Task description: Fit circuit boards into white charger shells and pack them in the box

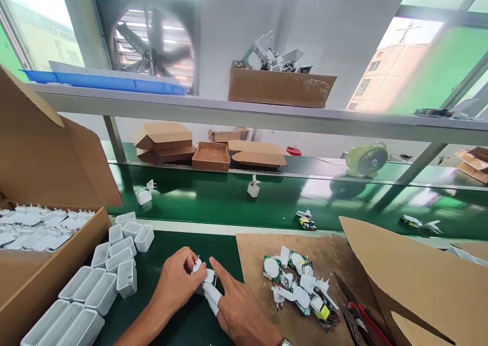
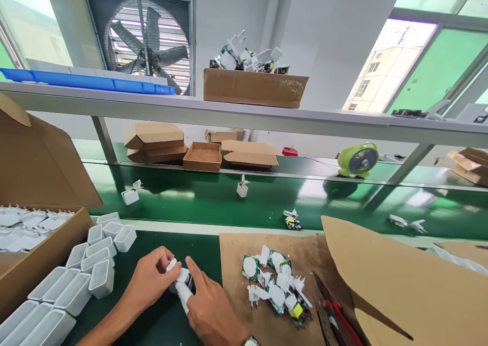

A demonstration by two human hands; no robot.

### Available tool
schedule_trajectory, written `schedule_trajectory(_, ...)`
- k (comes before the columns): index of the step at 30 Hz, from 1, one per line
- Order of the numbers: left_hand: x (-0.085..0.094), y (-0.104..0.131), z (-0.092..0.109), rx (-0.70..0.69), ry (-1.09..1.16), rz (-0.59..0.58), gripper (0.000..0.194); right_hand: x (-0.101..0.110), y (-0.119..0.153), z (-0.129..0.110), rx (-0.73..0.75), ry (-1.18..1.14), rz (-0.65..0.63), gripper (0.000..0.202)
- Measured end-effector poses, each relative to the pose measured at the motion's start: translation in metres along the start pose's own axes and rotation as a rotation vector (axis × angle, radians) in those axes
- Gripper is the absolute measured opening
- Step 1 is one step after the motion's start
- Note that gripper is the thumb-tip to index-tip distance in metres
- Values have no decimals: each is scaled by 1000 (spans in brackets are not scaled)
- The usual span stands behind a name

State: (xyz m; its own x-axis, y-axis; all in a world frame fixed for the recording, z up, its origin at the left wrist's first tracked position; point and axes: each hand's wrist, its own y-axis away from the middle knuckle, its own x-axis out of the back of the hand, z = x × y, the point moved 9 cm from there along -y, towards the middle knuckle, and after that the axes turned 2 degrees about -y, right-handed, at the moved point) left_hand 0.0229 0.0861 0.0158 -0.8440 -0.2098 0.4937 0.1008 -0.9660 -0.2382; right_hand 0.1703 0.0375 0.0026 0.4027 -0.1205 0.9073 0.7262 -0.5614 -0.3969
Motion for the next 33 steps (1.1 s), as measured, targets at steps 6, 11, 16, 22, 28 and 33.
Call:
schedule_trajectory(6, -7, -8, 8, 14, -63, -10, 36, -10, -9, 15, -7, -50, -112, 23)
schedule_trajectory(11, 1, 1, 8, -34, 71, -42, 35, -9, -16, 19, -30, -79, -121, 45)
schedule_trajectory(16, 17, 18, -13, -6, 216, 9, 40, 4, -21, 13, 1, -144, 11, 42)
schedule_trajectory(22, 21, 19, -30, 50, 302, 36, 38, 23, -25, 23, -91, -255, 135, 41)
schedule_trajectory(28, 20, 20, -24, 11, 283, 24, 36, 9, -21, 24, -111, -350, 97, 42)
schedule_trajectory(33, 22, 24, -19, -14, 262, 34, 35, 25, -21, 24, -98, -341, 236, 42)
